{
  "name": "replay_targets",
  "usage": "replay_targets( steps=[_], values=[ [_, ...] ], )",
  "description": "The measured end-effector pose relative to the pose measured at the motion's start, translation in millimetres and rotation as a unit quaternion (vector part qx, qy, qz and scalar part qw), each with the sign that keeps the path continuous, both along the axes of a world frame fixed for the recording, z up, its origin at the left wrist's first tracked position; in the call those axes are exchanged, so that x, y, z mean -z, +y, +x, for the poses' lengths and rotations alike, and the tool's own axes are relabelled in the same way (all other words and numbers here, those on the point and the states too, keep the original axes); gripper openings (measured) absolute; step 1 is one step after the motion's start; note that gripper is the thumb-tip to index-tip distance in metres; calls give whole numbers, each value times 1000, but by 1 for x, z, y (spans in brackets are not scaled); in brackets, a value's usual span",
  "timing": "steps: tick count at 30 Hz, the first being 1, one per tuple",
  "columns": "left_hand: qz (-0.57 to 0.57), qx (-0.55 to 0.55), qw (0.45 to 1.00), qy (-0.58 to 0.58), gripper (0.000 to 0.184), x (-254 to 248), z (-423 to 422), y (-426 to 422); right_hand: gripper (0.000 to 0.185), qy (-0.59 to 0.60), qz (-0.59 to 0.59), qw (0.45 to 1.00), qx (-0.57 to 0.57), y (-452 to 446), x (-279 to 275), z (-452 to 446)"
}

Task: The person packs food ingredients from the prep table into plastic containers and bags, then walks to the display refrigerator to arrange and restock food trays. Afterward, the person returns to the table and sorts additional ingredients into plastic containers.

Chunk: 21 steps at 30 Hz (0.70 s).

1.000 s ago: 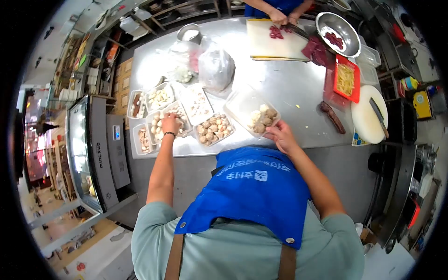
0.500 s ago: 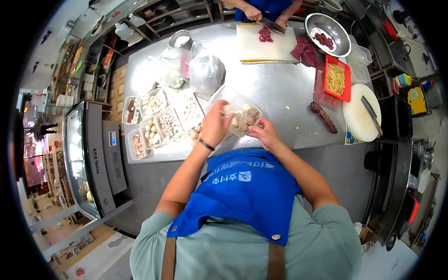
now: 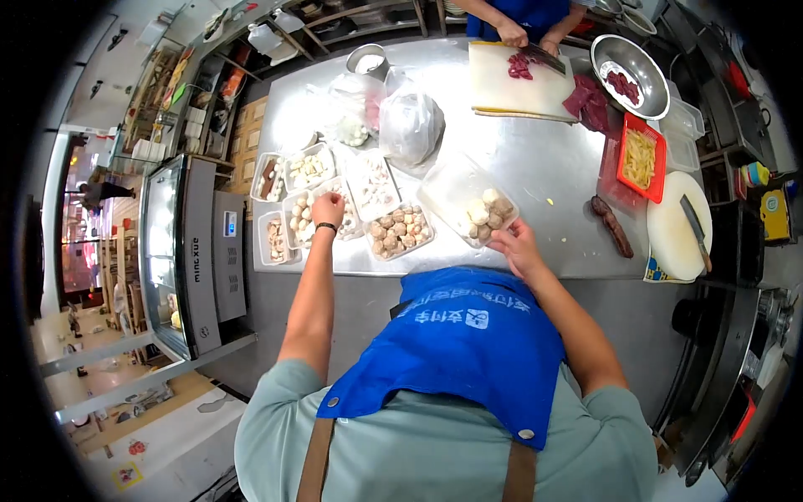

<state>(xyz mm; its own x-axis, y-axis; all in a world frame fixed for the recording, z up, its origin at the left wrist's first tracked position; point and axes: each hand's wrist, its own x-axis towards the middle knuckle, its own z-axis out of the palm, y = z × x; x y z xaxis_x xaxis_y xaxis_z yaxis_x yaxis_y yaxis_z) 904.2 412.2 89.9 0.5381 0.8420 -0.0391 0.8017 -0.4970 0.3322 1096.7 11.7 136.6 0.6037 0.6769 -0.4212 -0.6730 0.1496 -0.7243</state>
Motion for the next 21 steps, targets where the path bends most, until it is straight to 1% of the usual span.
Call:
replay_targets(
  steps=[2, 4, 6, 7, 8, 10, 11, 13, 14, 16, 17, 18, 20, 21],
  values=[
    [-70, 15, 997, 36, 21, 19, -9, 3, 41, 3, -9, 1000, -8, -2, -5, 1],
    [-83, 13, 996, 35, 20, 45, -11, 8, 42, 4, -22, 1000, -22, -5, -6, 1],
    [-48, 0, 996, 71, 24, 43, -6, -4, 42, 2, -30, 999, -24, -7, 0, 1],
    [-65, -11, 993, 93, 24, 40, -3, -6, 42, 4, -35, 999, -28, -10, 3, 0],
    [-68, -16, 994, 79, 21, 41, -2, -5, 42, 2, -43, 999, -15, -13, 4, -2],
    [-82, -13, 991, 104, 21, 42, -1, -1, 40, -8, -17, 999, -33, -11, 4, -2],
    [-82, -4, 991, 103, 21, 41, -2, -2, 39, -5, -15, 1000, -25, -10, -2, -4],
    [-29, 27, 994, 106, 21, 40, -5, -5, 39, -3, -17, 1000, -20, -11, -2, -5],
    [-28, 32, 993, 106, 21, 35, -3, -8, 38, -1, -18, 1000, -23, -12, -2, -4],
    [-20, -28, 992, 119, 25, 12, 1, -18, 35, 2, -19, 1000, -20, -16, 3, -2],
    [4, -72, 994, 86, 32, 2, 3, -24, 32, 4, -19, 1000, -21, -17, 7, -2],
    [4, -71, 994, 87, 32, -9, 6, -30, 32, 5, -20, 1000, -20, -19, 14, 0],
    [75, -42, 991, -102, 33, -36, 11, -47, 24, -4, -47, 998, -35, -25, 27, 2],
    [31, -17, 983, -182, 32, -58, 19, -68, 24, -1, -49, 998, -35, -25, 29, 2]
  ],
)
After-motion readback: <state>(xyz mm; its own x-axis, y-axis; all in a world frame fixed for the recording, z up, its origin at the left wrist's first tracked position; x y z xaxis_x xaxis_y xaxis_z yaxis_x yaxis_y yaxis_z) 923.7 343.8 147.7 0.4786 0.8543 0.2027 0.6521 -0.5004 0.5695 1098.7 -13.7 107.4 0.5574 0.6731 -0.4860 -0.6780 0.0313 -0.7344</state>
